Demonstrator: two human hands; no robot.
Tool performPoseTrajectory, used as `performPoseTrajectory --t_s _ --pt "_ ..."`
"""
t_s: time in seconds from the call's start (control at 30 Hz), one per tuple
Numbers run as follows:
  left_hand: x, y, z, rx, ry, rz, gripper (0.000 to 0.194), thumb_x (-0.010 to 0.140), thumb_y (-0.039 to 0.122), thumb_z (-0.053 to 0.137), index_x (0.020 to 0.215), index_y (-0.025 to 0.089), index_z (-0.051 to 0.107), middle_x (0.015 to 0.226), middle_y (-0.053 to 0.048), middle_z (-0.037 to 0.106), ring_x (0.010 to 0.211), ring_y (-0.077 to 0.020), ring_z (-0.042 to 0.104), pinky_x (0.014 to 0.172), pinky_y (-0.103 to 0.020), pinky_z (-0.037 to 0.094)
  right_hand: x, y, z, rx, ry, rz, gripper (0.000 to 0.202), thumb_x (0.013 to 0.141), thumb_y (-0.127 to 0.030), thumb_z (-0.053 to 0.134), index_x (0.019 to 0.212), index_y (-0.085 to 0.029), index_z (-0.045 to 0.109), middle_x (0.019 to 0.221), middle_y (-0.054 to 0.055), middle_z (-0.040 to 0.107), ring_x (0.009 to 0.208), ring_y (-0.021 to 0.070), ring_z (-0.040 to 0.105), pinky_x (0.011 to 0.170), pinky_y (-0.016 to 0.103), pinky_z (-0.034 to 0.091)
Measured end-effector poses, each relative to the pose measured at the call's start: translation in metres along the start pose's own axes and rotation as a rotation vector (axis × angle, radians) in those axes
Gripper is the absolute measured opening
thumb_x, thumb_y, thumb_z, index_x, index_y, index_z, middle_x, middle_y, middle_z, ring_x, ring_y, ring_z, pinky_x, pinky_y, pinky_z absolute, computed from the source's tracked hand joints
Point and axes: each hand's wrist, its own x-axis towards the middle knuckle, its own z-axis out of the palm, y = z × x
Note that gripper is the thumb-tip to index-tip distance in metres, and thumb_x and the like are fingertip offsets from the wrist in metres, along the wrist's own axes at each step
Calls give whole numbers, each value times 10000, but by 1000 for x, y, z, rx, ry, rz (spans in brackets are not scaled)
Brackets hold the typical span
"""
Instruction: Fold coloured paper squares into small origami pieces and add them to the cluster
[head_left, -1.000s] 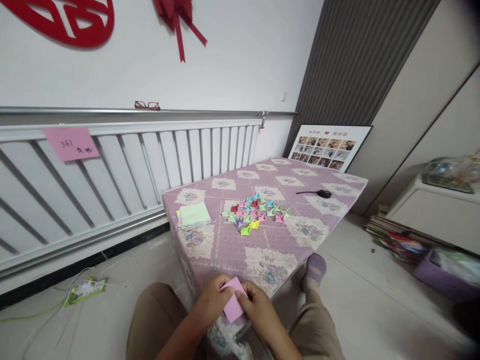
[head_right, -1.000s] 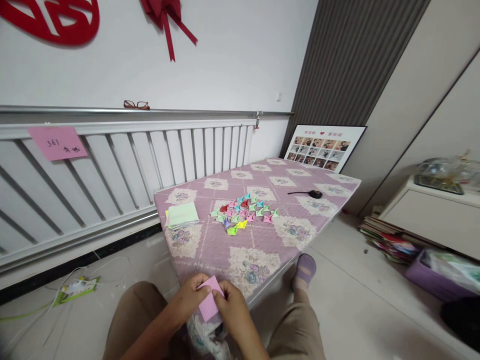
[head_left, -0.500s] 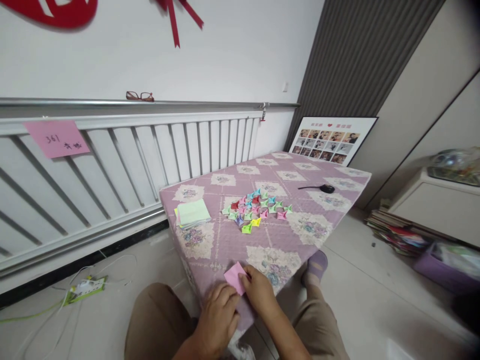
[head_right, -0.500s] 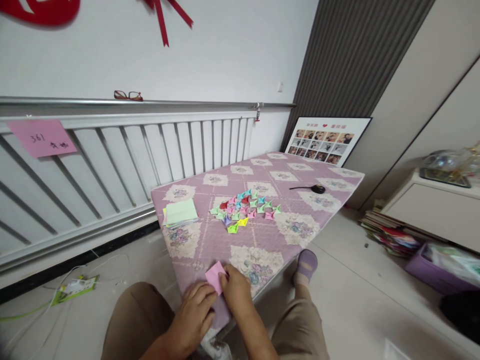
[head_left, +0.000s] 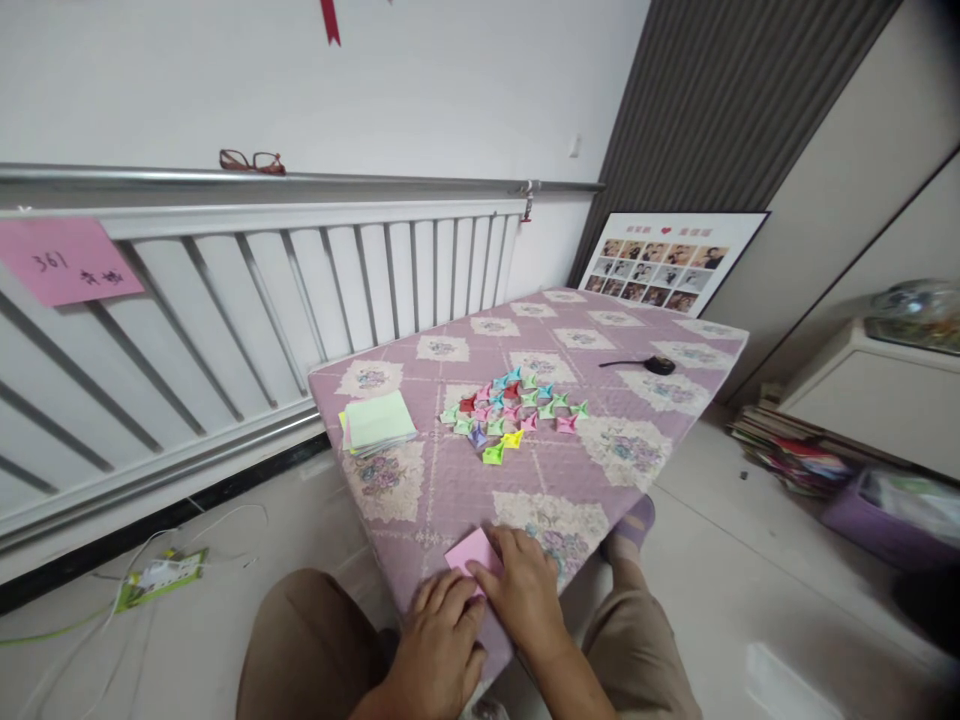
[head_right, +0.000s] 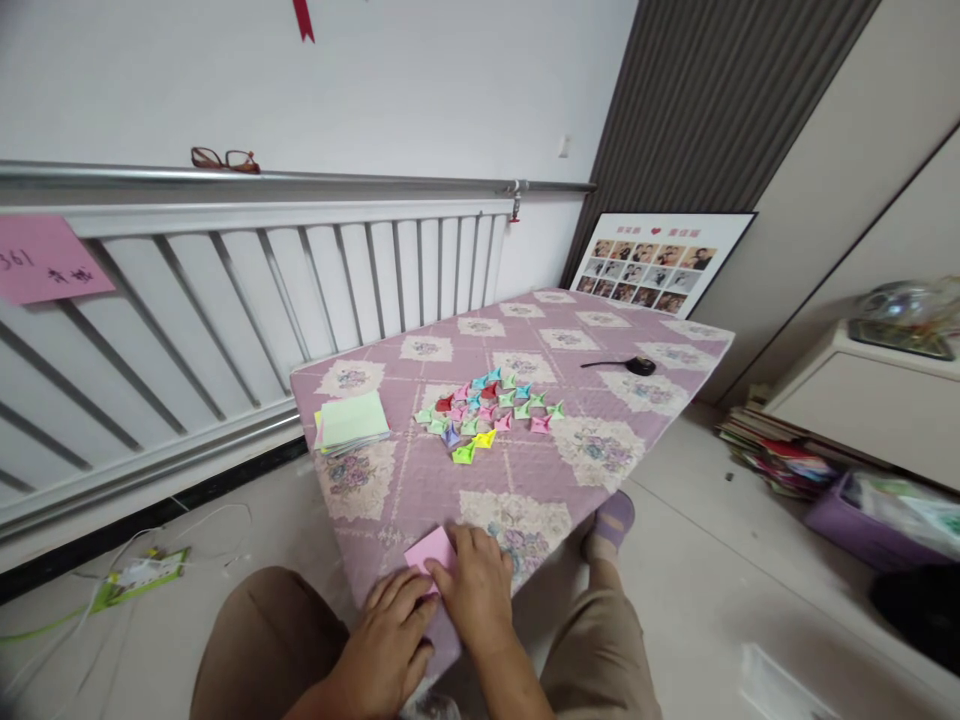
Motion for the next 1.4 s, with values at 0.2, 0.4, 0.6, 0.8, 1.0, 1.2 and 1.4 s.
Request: performPoseTrajectory --t_s 0.2,0.4,0.6,0.8,1.0,1.2,1.4 --pt "17 1 -15 -32 -39 -89 303 856 216 536 1146 251 617 1201 -56 592 1142 -252 476 1022 -428 322 5 3 4 -64 1 -3 264 834 -375 620 1065 -247 626 999 73 636 951 267 572 773 367 356" --pt "48 -11 -28 -12 3 -288 169 878 163 486 910 192 650 999 -65 603 972 -209 531 864 -321 399 4 7 3 -28 -10 -35 254 846 -371 612 1075 -263 631 969 63 627 930 252 562 771 358 351" --pt "60 -22 -44 -70 -36 -279 341 808 164 538 1138 241 579 1095 -53 577 966 -211 558 825 -293 394 3 8 0 16 -30 -38 267 827 -383 632 1077 -291 636 984 48 620 949 249 549 788 361 345" --pt "63 -22 -56 -121 -94 -228 281 808 189 514 1055 255 630 1067 -44 582 955 -202 561 833 -272 389 3 7 -2 81 -28 -22 232 822 -338 625 1051 -309 645 989 36 636 956 237 553 797 358 332" --pt "62 -22 -53 -37 -183 -259 292 862 256 486 1141 276 567 1162 -38 547 1029 -202 531 907 -285 376 2 12 2 132 9 -48 222 814 -311 623 1035 -310 645 988 25 652 953 236 565 801 363 334" --pt "62 -24 -48 32 -137 -274 164 863 247 509 1017 258 563 1065 -13 564 962 -183 558 844 -281 394 1 13 5 170 53 -78 64 810 -280 621 868 -255 613 884 12 643 881 217 565 784 352 332" --pt "59 -25 -47 2 -88 -245 73 862 242 525 910 234 578 1006 1 571 899 -157 563 768 -261 387 -1 14 5 160 48 -92 110 795 -265 640 735 -221 558 842 0 627 853 201 559 771 333 328"
